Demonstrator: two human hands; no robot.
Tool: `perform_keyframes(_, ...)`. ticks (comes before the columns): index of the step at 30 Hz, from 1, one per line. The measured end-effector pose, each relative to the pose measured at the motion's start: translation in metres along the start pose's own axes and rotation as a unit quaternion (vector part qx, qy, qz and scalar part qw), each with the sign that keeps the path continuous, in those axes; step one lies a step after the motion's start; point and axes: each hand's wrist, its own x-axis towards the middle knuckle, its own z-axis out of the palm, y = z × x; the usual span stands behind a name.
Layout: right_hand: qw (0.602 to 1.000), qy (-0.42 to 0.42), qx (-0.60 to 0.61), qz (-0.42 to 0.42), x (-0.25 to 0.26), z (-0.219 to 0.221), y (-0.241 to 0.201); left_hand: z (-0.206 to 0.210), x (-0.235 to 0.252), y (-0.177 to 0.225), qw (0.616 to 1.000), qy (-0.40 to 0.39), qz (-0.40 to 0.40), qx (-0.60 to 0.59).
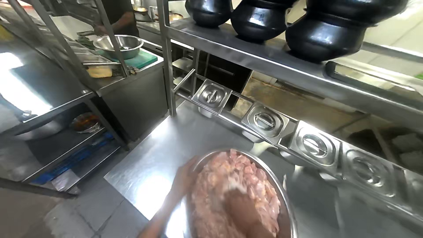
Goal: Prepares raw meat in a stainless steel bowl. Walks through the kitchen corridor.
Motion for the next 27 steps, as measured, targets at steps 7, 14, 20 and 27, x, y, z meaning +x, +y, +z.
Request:
perform_keyframes(7, 0.977, 0.129, 0.169, -0.02, -0.003, -0.051, -0.009, 0.0, 0.013, 0.005, 0.999, -0.034, 0.0, 0.007)
perform_keyframes(14, 0.995, 0.029, 0.09, 0.007, 0.061, -0.008, -0.007, 0.0, 0.014, 0.002, 0.999, -0.038, -0.006, 0.006)
perform_keyframes(20, 0.994, 0.06, 0.084, -0.016, 0.046, -0.068, 0.0, 0.0, 0.013, 0.003, 0.999, -0.036, -0.004, 0.0)
perform_keyframes(27, 0.979, -0.086, 0.041, -0.183, 0.056, -0.058, -0.021, 0.005, 0.008, -0.003, 0.999, -0.032, 0.001, -0.016)
